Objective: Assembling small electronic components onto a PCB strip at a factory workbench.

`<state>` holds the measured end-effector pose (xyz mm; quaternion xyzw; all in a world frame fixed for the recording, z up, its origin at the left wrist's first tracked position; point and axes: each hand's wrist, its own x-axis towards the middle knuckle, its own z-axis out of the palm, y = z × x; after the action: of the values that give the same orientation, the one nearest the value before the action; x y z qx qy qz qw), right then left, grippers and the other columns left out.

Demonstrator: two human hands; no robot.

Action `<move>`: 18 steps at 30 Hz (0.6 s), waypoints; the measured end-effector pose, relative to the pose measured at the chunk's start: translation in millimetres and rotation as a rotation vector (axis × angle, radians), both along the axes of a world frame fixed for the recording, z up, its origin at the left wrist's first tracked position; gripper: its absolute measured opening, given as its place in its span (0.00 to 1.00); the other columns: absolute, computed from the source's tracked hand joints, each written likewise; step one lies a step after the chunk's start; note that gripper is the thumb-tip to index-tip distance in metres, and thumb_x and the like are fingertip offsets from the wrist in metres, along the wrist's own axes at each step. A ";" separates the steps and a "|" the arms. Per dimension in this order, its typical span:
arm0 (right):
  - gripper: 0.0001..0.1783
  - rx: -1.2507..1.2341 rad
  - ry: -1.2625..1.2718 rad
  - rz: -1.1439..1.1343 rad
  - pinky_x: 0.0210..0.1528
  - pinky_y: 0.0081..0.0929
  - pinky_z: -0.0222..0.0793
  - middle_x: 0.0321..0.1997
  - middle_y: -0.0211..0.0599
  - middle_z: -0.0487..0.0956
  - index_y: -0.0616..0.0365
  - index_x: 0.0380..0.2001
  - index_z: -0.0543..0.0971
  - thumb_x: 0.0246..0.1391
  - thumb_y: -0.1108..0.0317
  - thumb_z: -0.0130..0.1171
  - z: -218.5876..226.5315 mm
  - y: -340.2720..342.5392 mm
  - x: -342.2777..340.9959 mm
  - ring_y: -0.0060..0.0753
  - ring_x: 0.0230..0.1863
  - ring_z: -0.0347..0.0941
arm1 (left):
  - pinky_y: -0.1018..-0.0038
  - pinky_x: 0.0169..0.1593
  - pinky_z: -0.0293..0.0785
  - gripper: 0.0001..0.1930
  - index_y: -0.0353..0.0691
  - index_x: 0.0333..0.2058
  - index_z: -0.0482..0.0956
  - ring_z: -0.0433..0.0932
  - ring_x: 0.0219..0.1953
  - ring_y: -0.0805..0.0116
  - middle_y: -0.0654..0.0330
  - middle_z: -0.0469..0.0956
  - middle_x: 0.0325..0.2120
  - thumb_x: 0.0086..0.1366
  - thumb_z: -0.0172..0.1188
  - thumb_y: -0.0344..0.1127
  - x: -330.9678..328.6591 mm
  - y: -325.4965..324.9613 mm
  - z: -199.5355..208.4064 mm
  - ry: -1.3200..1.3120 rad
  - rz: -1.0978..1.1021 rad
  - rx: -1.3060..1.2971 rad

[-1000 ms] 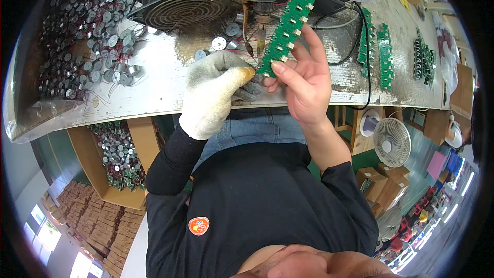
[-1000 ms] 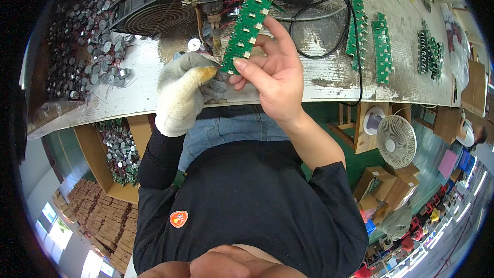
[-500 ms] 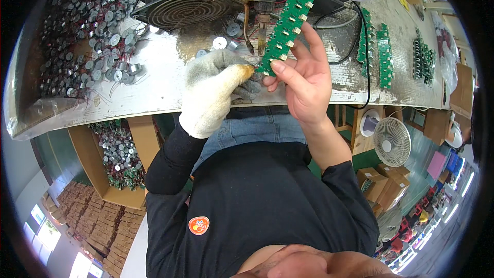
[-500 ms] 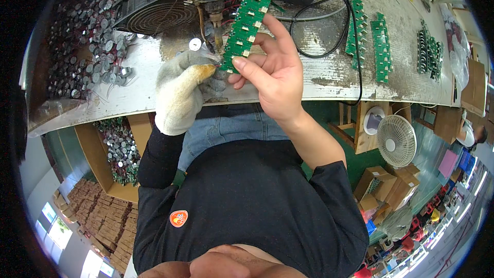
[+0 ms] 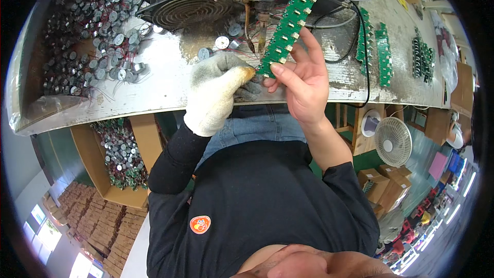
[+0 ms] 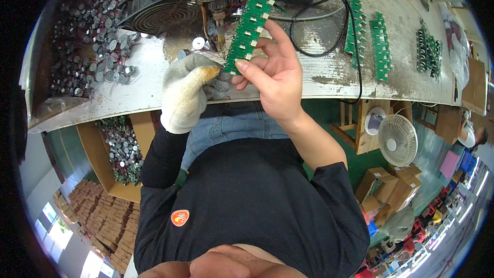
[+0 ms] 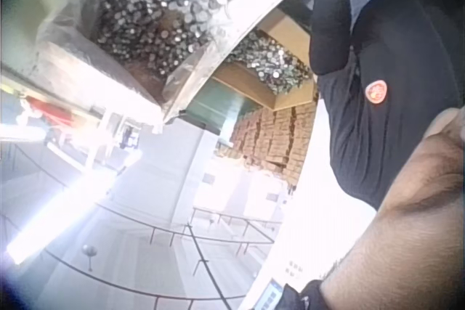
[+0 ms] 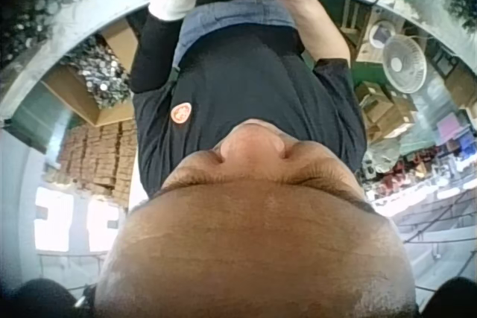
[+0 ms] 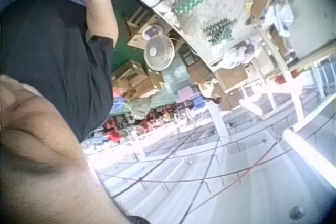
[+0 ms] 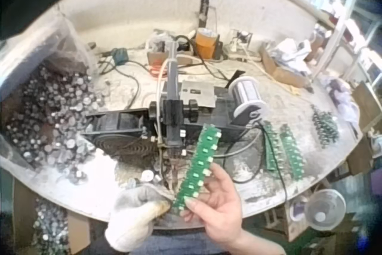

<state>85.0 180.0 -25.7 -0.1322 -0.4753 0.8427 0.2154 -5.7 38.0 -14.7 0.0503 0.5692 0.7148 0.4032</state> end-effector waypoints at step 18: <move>0.42 -0.257 -0.130 0.053 0.17 0.19 0.73 0.50 0.53 0.72 0.56 0.65 0.52 0.48 0.86 0.54 29.0 -14.6 94.6 0.31 0.24 0.77 | 0.66 0.36 0.73 0.19 0.43 0.38 0.78 0.76 0.32 0.59 0.59 0.75 0.32 0.44 0.69 0.30 63.6 -13.0 9.9 1.558 0.054 -0.285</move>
<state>179.6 165.4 3.3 -0.2002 -0.3798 0.8917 0.1432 57.9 25.0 -4.8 0.4701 0.7747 0.4037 -0.1260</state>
